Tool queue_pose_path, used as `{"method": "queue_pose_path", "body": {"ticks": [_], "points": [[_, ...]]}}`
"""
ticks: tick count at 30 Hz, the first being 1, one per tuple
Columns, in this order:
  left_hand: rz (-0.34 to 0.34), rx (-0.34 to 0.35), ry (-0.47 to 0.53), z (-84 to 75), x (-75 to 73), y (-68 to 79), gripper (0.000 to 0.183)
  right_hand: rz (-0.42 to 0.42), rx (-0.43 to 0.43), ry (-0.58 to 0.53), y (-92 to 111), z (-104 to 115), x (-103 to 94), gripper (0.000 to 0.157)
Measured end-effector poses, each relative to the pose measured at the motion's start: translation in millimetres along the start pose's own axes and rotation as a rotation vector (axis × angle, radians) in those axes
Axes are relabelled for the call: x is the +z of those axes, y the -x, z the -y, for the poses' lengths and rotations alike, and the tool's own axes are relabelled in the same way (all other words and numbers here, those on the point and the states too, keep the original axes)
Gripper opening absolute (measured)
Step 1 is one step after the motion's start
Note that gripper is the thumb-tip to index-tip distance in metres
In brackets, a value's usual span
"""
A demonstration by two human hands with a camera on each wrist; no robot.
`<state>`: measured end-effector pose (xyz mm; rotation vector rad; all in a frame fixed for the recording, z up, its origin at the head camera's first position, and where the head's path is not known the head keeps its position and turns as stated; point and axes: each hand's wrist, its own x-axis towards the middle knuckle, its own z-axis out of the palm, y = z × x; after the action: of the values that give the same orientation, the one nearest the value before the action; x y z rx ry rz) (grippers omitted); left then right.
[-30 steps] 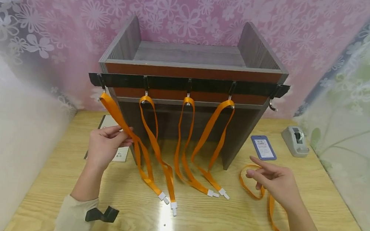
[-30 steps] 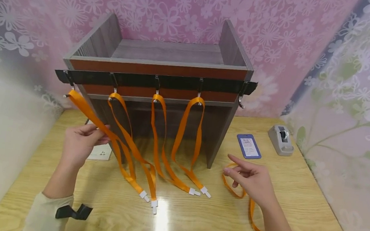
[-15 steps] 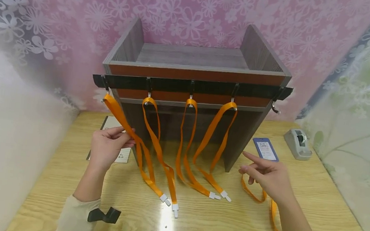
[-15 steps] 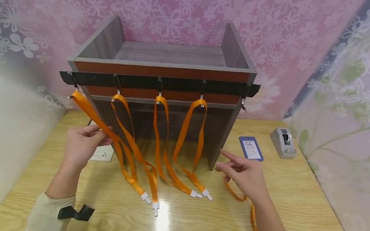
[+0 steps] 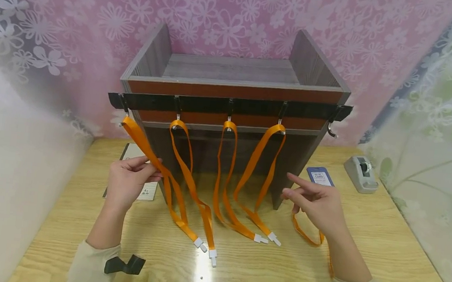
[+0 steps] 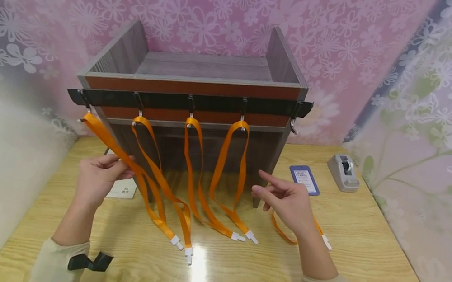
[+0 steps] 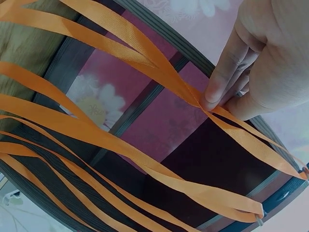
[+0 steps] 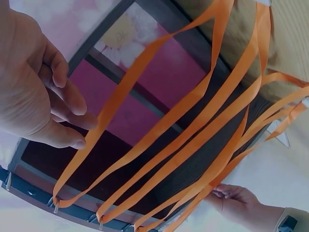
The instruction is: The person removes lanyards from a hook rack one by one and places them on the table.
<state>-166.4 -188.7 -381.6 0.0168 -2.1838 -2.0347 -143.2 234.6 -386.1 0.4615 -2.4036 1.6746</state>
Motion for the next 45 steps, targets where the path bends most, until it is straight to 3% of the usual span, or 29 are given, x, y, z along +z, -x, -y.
{"method": "queue_pose_path", "body": {"ticks": [17,25,30,40,45], "points": [[-0.003,-0.014,-0.024,-0.4,0.9,1.4,0.032,-0.041,-0.041,-0.188,-17,17,24.5,0.036],[0.006,-0.006,-0.024,2.9,1.2,1.4,0.030,0.004,-0.037,-0.209,-20,21,33.2,0.038],[0.004,0.012,-0.028,0.6,0.5,-0.5,0.029,-0.003,-0.019,-0.146,-26,27,43.2,0.038],[0.002,0.002,-0.039,-4.8,0.8,-1.7,0.029,-0.117,-0.019,-0.165,-35,40,67.2,0.020],[0.001,-0.022,-0.043,-4.2,0.4,-0.8,0.028,-0.105,-0.034,-0.165,-35,43,71.4,0.013]]}}
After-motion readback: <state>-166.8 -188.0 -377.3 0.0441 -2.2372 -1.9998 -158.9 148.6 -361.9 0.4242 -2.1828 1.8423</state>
